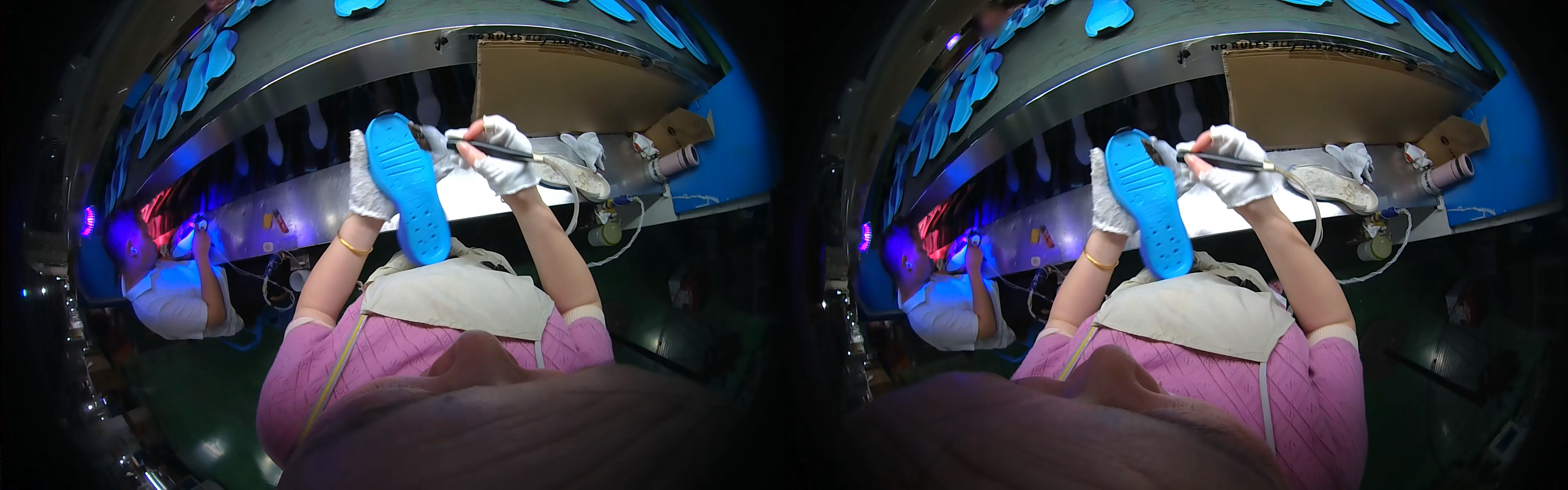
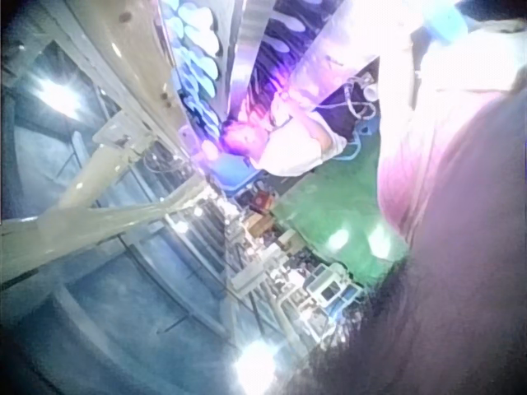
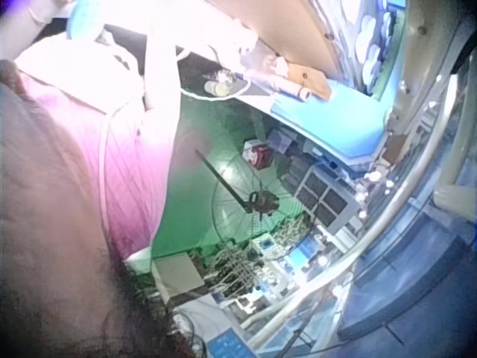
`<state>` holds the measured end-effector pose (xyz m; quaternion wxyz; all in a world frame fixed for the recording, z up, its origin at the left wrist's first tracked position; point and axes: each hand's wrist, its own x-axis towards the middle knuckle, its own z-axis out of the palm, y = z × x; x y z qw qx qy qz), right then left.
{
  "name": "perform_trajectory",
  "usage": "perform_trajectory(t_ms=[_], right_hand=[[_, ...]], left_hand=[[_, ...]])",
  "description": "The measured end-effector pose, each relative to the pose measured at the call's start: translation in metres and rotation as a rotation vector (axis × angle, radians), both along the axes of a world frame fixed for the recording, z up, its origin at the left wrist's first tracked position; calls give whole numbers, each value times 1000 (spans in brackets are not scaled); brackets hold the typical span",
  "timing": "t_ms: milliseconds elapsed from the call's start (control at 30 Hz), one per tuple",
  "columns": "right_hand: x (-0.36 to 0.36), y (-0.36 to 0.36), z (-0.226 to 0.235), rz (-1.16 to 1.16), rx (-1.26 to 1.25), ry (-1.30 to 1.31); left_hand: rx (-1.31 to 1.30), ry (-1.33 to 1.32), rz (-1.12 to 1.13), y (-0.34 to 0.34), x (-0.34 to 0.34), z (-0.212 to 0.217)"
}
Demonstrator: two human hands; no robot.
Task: The person picks up shoe soles one at a time from a conveyor belt and coats them with adhesive using a handheld brush applicator.
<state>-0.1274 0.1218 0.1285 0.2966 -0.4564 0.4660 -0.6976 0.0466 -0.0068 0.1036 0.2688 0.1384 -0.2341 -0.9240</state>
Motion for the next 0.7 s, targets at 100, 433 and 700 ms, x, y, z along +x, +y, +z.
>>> perform_trajectory(t_ms=[100, 433, 700], right_hand=[[6, -15, 12, -63, -16, 33], [41, -20, 7, 73, 16, -105], [45, -9, -14, 119, -30, 96]], left_hand=[[2, 169, -8, 13, -14, -1], [-116, 18, 139, 11, -18, -10], [-52, 80, -89, 3, -7, -10]])
